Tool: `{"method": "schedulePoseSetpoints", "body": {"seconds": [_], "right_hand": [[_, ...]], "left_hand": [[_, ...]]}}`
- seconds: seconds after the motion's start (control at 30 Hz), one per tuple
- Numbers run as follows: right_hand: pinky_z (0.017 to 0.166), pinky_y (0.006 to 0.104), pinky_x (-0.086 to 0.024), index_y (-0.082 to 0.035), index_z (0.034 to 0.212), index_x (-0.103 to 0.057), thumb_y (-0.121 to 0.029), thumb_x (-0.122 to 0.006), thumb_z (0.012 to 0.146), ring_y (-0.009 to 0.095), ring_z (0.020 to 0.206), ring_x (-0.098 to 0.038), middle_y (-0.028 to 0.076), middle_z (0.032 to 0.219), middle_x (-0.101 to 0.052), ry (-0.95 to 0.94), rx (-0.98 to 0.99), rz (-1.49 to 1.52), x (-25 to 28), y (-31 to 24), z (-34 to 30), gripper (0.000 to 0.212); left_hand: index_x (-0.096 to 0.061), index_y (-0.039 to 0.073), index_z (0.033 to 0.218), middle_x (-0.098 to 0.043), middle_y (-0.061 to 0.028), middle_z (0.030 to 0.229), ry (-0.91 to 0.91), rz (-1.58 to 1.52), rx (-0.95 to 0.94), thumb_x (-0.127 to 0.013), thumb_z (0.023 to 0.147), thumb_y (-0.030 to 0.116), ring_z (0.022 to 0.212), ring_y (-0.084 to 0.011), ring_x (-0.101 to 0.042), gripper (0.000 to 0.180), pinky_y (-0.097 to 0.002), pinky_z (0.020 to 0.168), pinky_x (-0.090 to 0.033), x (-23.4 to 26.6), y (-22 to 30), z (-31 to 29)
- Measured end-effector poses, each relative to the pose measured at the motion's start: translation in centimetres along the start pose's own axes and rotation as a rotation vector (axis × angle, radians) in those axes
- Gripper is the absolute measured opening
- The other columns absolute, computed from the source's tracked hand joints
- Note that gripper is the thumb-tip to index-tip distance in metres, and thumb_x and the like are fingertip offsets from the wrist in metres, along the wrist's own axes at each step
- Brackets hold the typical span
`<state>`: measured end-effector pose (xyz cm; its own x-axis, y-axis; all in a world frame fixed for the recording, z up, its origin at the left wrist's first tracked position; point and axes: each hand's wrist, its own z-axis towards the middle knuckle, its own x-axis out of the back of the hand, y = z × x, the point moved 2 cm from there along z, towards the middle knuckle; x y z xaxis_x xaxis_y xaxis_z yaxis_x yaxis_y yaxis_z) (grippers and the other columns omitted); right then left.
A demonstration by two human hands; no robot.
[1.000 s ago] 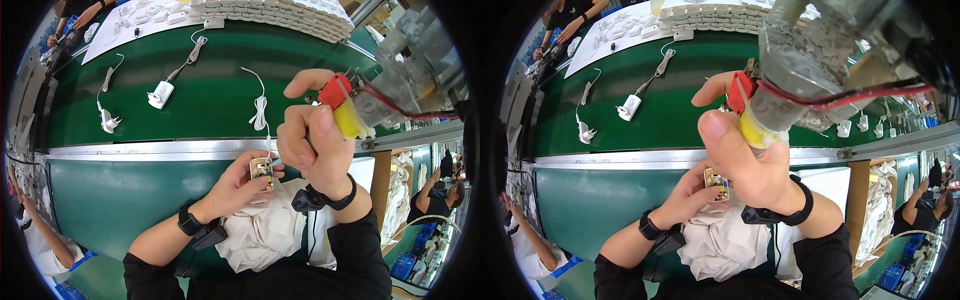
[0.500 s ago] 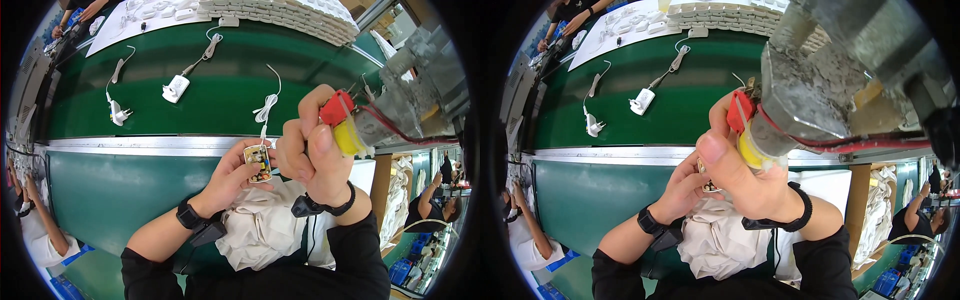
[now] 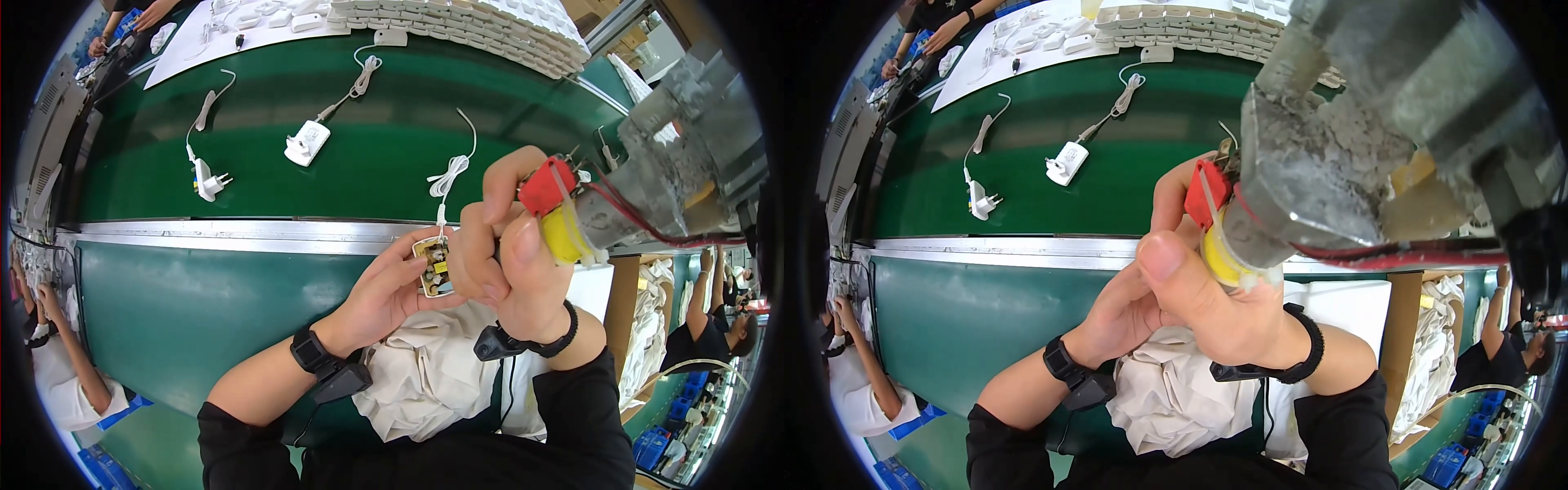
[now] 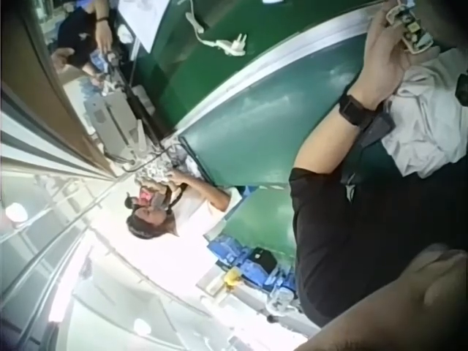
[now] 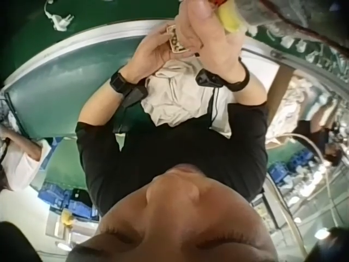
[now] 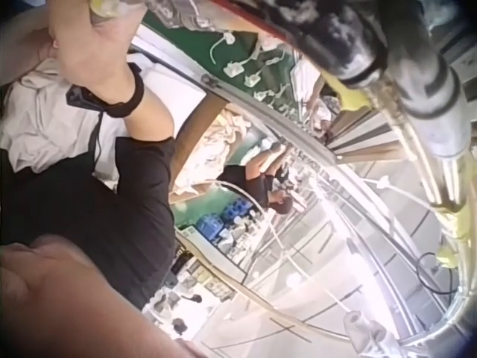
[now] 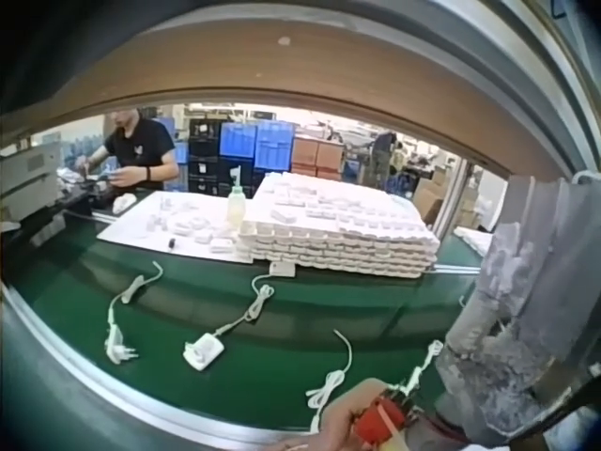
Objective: The person picks up a circuit board, applies glue to it with a dispenser, and then places it into a plastic housing before setting the unit on a conveyor belt.
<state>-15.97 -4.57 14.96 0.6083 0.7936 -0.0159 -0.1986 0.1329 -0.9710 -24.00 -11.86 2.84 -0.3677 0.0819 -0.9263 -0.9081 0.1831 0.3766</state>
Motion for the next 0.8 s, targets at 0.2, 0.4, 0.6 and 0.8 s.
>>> {"method": "schedulePoseSetpoints", "body": {"seconds": [0.2,0.4,0.6,0.8], "right_hand": [[0.036,0.0228,-0.024,-0.009,0.099,-0.033,-0.05,-0.049,0.089,0.006,0.036,-0.028,-0.001,0.047,-0.034,-0.023,-0.003,-0.05,-0.7,0.2,0.2,0.045],[0.036,0.0223,-0.023,-0.006,0.104,-0.033,-0.046,-0.048,0.091,0.006,0.037,-0.028,-0.002,0.048,-0.034,0.012,-0.041,-0.018,-1.1,-0.1,0.1,0.044],[0.037,0.0219,-0.023,-0.004,0.108,-0.034,-0.042,-0.046,0.093,0.005,0.037,-0.028,-0.002,0.048,-0.034,0.017,-0.057,0.01,-2.1,-1.4,0.3,0.043],[0.037,0.0211,-0.023,-0.003,0.108,-0.036,-0.037,-0.046,0.094,0.005,0.038,-0.029,-0.002,0.049,-0.034,0.024,-0.022,0.039,-3.0,-2.4,0.4,0.038]], "left_hand": [[-0.027,0.004,0.136,-0.041,-0.0122,0.131,-0.029,-0.011,0.001,-0.033,0.096,0.014,0.119,-0.0243,-0.047,0.042,-0.0436,0.098,-0.043,0.0,0.8,-0.6],[-0.027,0.004,0.136,-0.042,-0.0109,0.131,-0.024,0.041,0.006,-0.034,0.095,0.012,0.119,-0.0242,-0.047,0.042,-0.0439,0.098,-0.044,0.4,1.1,-0.7],[-0.038,0.002,0.124,-0.048,-0.0104,0.116,0.014,0.643,-0.318,-0.045,0.091,0.014,0.106,-0.0224,-0.052,0.036,-0.0398,0.084,-0.05,0.8,4.2,5.6],[-0.048,-0.001,0.102,-0.052,-0.0135,0.095,0.286,1.593,-0.663,-0.061,0.08,0.02,0.092,-0.0246,-0.054,0.032,-0.0346,0.07,-0.051,1.8,5.6,8.7]]}}
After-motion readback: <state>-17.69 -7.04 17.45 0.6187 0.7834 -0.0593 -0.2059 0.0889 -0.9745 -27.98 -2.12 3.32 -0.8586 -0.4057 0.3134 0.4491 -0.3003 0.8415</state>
